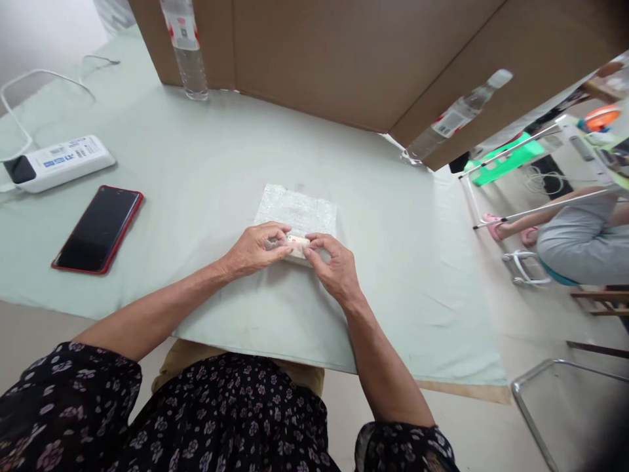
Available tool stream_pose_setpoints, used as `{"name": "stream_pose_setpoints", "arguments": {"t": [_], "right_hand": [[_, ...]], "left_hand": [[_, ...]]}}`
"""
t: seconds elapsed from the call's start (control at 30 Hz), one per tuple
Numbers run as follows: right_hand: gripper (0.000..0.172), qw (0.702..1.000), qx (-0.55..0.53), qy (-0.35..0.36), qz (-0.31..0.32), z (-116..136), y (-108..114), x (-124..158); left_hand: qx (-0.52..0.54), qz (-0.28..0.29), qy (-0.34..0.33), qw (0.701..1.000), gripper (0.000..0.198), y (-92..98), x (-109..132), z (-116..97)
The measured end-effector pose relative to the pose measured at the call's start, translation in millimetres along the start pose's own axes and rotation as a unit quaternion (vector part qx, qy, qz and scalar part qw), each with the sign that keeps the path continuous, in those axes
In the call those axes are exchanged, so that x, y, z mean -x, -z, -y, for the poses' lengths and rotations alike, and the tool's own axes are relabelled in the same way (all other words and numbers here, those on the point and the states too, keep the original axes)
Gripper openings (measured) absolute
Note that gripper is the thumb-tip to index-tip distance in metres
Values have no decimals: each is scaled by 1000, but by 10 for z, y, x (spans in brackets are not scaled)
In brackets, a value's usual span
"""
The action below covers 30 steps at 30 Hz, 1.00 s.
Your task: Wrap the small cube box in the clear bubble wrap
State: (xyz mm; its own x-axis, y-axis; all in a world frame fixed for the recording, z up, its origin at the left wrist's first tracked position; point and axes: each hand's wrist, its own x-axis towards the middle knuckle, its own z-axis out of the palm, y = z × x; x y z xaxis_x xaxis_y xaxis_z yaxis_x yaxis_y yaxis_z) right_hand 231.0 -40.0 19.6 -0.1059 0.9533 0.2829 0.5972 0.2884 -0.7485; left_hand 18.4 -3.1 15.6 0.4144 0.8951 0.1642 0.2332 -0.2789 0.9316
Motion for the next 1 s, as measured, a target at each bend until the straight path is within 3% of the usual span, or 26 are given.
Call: {"name": "stream_pose_setpoints", "arguments": {"t": [0.47,1.0], "right_hand": [[12,996,-57,-26,-64,-26,-148,93],[14,995,-58,-50,-62,-39,-181,91]], "left_hand": [[73,-42,41,996,21,-70,-14,35],[80,-44,75,993,19,-64,-45,-16]]}}
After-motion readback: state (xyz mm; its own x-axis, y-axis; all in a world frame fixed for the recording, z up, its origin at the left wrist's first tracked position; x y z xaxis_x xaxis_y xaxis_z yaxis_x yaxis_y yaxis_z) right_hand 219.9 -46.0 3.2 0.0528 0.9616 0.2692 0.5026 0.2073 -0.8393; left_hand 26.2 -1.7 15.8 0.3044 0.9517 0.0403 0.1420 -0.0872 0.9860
